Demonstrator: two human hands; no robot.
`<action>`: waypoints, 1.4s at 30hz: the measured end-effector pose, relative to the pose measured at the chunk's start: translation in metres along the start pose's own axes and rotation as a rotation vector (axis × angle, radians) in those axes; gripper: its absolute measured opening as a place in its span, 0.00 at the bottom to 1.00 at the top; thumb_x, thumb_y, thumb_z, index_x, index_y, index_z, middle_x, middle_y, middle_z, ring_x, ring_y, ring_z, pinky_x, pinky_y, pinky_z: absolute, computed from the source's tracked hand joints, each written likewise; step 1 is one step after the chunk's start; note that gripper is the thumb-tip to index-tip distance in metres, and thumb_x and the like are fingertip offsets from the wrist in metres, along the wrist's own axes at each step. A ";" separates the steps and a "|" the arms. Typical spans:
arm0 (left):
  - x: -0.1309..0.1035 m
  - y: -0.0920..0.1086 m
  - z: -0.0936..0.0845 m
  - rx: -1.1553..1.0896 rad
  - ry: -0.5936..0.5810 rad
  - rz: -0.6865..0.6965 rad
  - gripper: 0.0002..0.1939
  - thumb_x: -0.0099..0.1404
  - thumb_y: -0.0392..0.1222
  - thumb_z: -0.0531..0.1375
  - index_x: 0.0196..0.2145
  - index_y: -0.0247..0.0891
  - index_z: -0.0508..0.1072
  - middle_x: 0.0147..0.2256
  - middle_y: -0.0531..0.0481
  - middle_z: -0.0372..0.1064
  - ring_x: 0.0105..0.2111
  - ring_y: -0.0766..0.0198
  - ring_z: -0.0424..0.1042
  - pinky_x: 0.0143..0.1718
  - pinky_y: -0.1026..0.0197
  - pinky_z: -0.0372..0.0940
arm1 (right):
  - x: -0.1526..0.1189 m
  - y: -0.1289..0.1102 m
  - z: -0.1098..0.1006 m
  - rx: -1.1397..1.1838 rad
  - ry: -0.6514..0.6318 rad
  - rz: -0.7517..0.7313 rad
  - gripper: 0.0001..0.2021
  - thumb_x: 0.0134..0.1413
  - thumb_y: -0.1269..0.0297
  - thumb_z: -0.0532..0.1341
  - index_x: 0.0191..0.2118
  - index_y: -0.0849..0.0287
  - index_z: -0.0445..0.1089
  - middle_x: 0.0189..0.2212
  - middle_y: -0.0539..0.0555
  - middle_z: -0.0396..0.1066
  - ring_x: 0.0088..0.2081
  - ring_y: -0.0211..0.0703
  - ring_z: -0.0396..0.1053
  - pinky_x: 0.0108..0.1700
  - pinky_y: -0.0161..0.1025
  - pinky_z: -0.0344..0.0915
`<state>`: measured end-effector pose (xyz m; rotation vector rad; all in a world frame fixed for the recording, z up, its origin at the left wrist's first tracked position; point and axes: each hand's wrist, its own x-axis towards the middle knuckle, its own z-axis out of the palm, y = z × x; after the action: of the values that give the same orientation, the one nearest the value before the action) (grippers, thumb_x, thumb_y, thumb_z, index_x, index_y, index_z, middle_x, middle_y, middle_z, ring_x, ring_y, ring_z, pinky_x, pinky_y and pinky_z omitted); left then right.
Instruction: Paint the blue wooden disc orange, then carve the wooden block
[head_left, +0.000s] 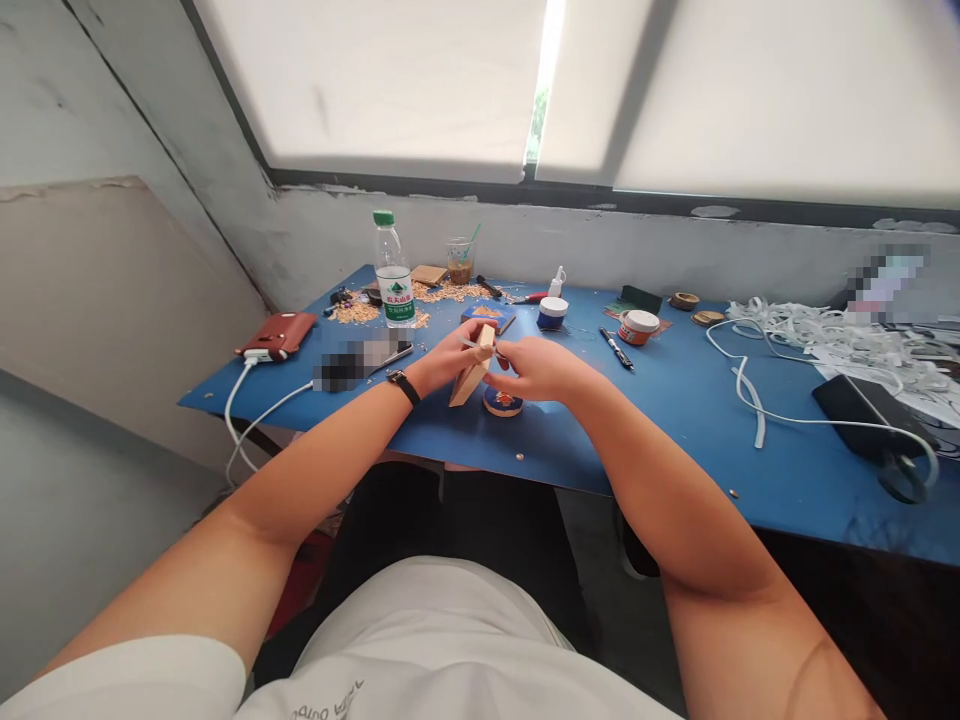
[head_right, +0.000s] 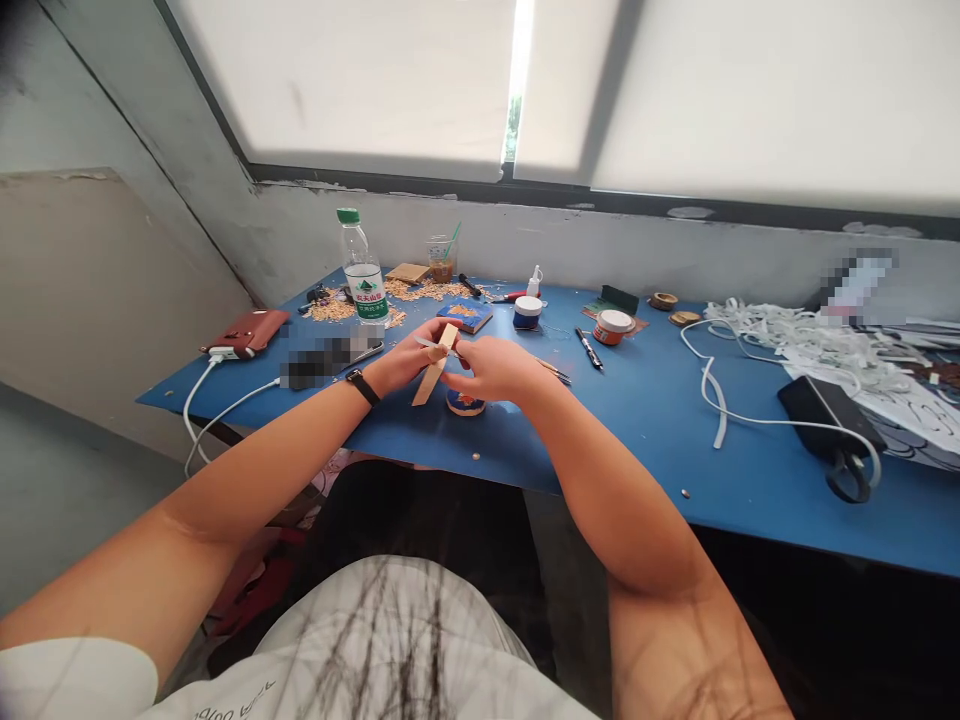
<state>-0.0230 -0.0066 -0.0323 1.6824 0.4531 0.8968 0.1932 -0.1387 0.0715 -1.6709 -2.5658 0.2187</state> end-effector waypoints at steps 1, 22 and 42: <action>0.000 0.000 0.000 0.018 0.019 -0.001 0.52 0.63 0.78 0.87 0.71 0.41 0.84 0.56 0.41 0.84 0.57 0.44 0.85 0.59 0.50 0.76 | 0.000 -0.001 0.000 -0.003 -0.004 0.007 0.15 0.89 0.52 0.64 0.58 0.58 0.81 0.43 0.56 0.84 0.41 0.49 0.77 0.43 0.44 0.60; -0.018 0.004 0.007 0.077 0.087 0.006 0.71 0.56 1.00 0.76 0.73 0.36 0.88 0.67 0.27 0.87 0.70 0.25 0.82 0.68 0.39 0.80 | -0.007 -0.025 -0.004 -0.096 -0.067 0.036 0.26 0.93 0.43 0.59 0.63 0.60 0.85 0.48 0.63 0.87 0.45 0.59 0.81 0.45 0.49 0.62; -0.012 -0.011 0.010 -0.025 0.136 -0.032 0.59 0.61 0.96 0.76 0.64 0.39 0.84 0.50 0.41 0.85 0.54 0.40 0.83 0.57 0.45 0.79 | -0.002 -0.027 -0.001 -0.066 -0.063 0.102 0.23 0.94 0.46 0.59 0.66 0.60 0.82 0.45 0.66 0.86 0.46 0.67 0.83 0.46 0.51 0.66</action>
<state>-0.0216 -0.0179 -0.0475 1.5934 0.5563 0.9931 0.1695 -0.1509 0.0764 -1.8501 -2.5608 0.1972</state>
